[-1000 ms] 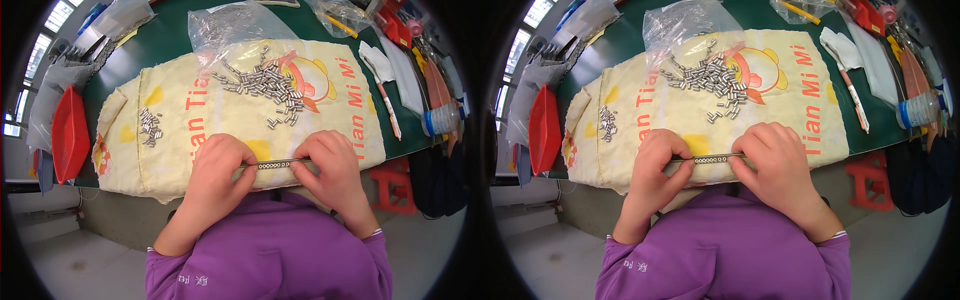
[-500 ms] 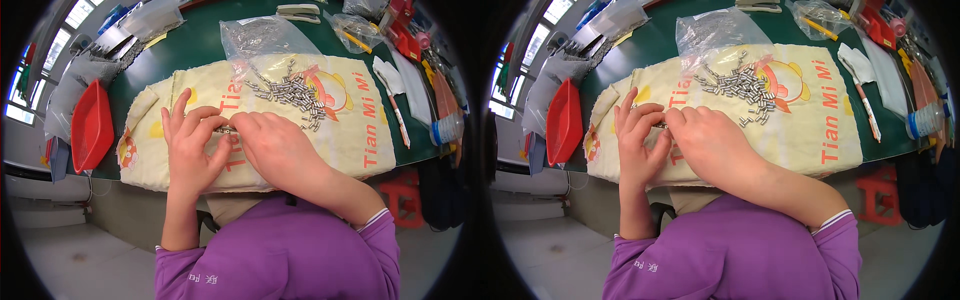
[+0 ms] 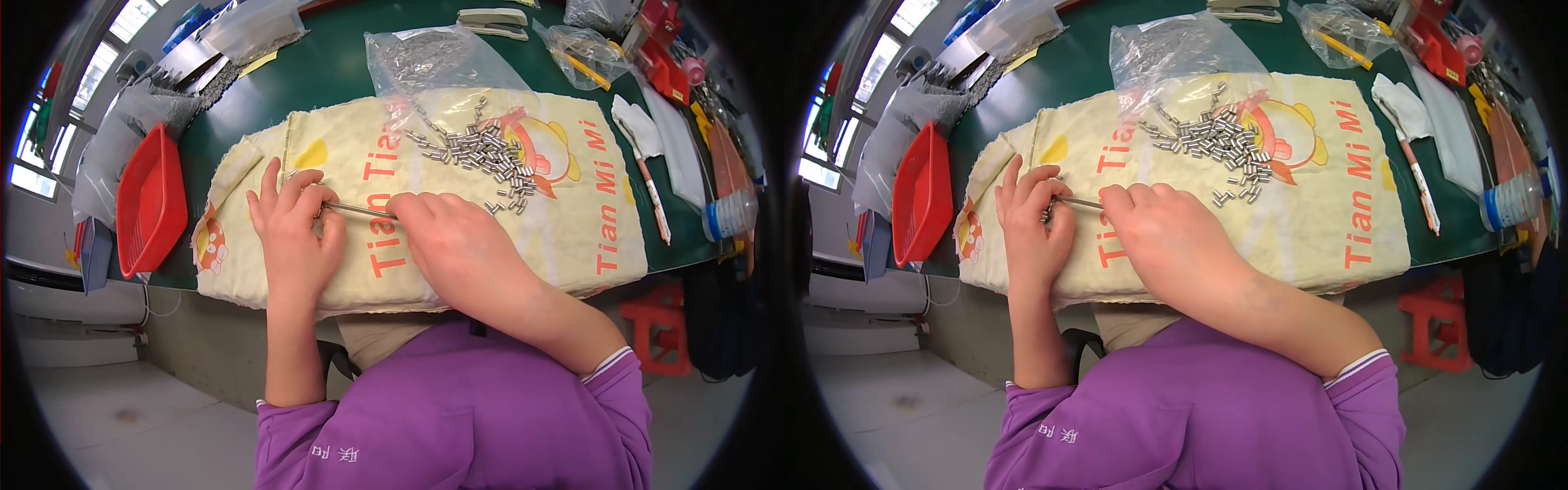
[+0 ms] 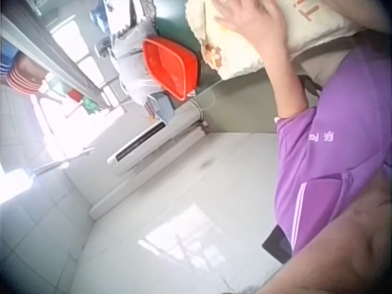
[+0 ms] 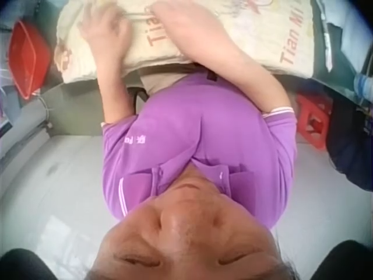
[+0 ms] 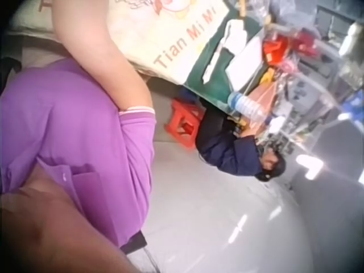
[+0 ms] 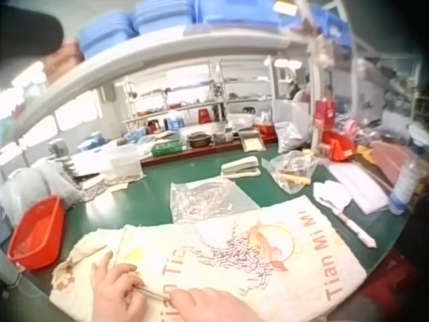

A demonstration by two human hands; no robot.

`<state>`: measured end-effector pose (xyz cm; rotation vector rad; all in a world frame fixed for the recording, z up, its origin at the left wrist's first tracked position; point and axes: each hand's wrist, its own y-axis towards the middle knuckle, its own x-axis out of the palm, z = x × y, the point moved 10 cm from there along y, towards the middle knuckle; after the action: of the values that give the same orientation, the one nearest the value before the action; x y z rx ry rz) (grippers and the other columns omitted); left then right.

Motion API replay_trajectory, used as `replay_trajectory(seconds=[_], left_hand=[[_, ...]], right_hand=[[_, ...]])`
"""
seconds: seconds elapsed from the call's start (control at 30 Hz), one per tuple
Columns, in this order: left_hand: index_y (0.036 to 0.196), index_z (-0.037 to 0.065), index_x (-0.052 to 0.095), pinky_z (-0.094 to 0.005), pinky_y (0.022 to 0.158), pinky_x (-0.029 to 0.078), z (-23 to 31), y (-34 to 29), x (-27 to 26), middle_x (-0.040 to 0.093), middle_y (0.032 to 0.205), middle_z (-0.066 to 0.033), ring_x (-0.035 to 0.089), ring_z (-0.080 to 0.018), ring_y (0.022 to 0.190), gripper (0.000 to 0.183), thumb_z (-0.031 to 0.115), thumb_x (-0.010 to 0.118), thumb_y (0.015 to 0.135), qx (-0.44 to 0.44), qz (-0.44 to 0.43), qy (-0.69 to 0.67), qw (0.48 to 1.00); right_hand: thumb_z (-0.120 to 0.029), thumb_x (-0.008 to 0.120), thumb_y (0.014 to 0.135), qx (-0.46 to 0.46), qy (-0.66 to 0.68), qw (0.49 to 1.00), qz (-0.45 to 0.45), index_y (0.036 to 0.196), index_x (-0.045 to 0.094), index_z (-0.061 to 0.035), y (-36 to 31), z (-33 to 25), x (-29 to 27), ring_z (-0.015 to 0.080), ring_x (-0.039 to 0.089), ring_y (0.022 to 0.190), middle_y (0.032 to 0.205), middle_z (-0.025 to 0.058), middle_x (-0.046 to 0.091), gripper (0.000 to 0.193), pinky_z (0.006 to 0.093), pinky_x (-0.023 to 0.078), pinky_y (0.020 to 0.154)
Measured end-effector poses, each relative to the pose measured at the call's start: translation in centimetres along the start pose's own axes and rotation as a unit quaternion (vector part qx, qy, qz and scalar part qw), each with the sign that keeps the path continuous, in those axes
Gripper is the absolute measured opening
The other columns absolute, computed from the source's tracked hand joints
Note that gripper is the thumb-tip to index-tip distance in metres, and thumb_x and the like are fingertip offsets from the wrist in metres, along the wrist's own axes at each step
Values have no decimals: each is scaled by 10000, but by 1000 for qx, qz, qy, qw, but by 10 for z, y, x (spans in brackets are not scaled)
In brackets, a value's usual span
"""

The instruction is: Inserting small metal components into a yellow assembly bar.

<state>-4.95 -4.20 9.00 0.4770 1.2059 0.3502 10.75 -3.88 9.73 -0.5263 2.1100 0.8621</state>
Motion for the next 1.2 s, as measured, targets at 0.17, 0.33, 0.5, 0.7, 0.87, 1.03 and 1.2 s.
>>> replay_trajectory(seconds=[0.17, 0.33, 0.5, 0.7, 0.87, 1.03, 1.2], left_hand=[[911, 101, 687, -686, 1183, 153, -17, -4, 1, 639, 1271, -67, 379, -420, 1435, 121, 71, 591, 844, -48, -11, 36, 998], [1002, 84, 683, -604, 1183, 225, -17, -3, -1, 602, 1327, -103, 383, -416, 1429, 143, 87, 619, 874, -54, -18, 18, 998], [1115, 90, 694, -482, 1110, 371, 24, 5, -12, 624, 1262, -100, 446, -379, 1386, 244, 134, 737, 879, -44, 59, -153, 985], [1026, 98, 731, -440, 1043, 419, 19, 7, -2, 696, 987, -45, 560, -330, 1276, 131, 97, 722, 895, 37, -14, -94, 995], [995, 83, 718, -439, 1025, 432, -4, 1, -3, 703, 972, -67, 585, -312, 1250, 127, 54, 720, 871, 10, -41, -91, 995], [985, 48, 702, -429, 1033, 439, -18, 0, -17, 690, 1033, -88, 585, -320, 1246, 141, 26, 720, 847, -14, 23, -49, 998], [981, 50, 700, -443, 1045, 433, 15, 11, 0, 668, 1071, -86, 576, -327, 1241, 154, 42, 737, 832, 30, -30, -79, 996]], right_hand=[[19, 602, 863, 27, 11, 1000, -9, 1124, 579, -38, -15, 10, -15, 342, 633, 881, 914, 138, 647, 268, 449, 514, 761], [27, 611, 814, 39, 6, 998, 52, 1068, 534, -25, -30, 26, -39, 332, 620, 828, 867, 132, 606, 271, 429, 518, 717], [26, 615, 815, 26, 23, 998, 56, 1058, 539, -28, -30, 23, -36, 329, 621, 830, 855, 129, 603, 260, 432, 518, 708], [28, 616, 786, 11, 33, 999, 36, 1053, 528, -20, -30, 20, -28, 320, 617, 836, 858, 127, 603, 285, 417, 519, 739], [19, 612, 826, 28, 73, 997, 21, 1095, 552, -26, -24, 19, -13, 340, 625, 880, 911, 140, 631, 279, 437, 514, 767], [0, 607, 884, 46, 89, 995, 8, 1144, 588, -48, -19, 22, -14, 357, 641, 921, 957, 148, 665, 265, 459, 515, 790], [-14, 607, 890, 71, 90, 990, 82, 1131, 548, -39, -29, 36, -40, 358, 644, 904, 949, 162, 652, 250, 446, 523, 770]])
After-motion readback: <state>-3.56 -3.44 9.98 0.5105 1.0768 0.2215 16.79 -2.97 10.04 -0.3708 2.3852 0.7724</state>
